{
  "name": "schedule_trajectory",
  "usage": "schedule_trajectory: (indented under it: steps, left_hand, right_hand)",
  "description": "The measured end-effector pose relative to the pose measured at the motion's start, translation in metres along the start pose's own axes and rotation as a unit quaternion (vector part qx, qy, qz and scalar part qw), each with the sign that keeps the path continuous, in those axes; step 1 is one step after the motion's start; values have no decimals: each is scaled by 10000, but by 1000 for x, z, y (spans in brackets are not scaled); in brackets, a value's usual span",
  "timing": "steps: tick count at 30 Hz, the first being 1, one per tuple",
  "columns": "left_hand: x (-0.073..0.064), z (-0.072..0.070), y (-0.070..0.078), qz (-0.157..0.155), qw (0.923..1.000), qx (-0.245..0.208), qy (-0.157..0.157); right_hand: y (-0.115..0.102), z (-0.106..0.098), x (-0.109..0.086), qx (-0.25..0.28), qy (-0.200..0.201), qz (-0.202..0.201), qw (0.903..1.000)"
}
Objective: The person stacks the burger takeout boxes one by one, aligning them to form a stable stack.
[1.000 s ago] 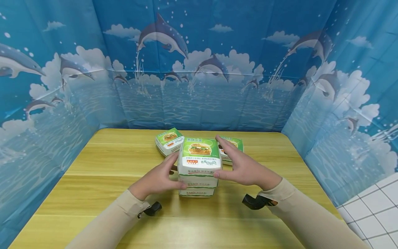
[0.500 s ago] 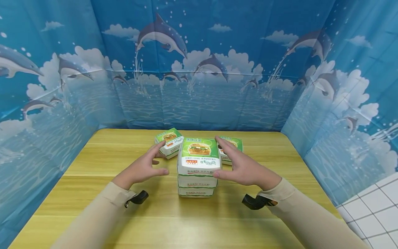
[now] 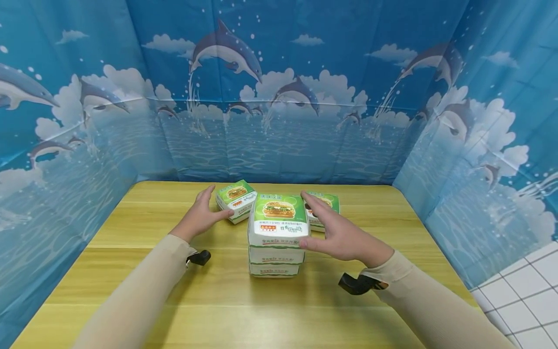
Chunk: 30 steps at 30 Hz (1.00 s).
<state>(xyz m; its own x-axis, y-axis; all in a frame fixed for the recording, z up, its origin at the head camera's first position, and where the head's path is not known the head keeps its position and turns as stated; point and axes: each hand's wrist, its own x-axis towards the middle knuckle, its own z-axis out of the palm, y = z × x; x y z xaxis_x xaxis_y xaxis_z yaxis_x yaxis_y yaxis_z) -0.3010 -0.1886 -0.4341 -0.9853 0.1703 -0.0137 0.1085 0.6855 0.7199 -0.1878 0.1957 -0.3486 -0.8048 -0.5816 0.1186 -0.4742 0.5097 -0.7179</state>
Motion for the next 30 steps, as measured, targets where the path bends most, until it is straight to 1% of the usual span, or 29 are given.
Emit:
schedule_trajectory:
  steps: [5, 10, 13, 19, 25, 30]
  left_hand:
    - [15, 6, -10, -111, 9999, -43, -70]
    - [24, 13, -15, -243, 9994, -172, -173]
    - [26, 15, -17, -304, 9991, -207, -233]
    - [26, 18, -16, -408, 9986, -229, -254]
    - [28, 19, -16, -396, 9988, -189, -223]
    - [29, 19, -16, -383, 9986, -296, -206]
  right_hand:
    - [0, 1, -1, -34, 22, -10, 10000]
    - [0, 1, -1, -27, 36, -59, 10000]
    - [0, 2, -1, -7, 45, -93, 9999]
    - [3, 2, 0, 34, 94, -182, 9998]
    - [4, 1, 0, -4, 101, -253, 9996]
    - [4, 0, 0, -45, 100, -245, 9996]
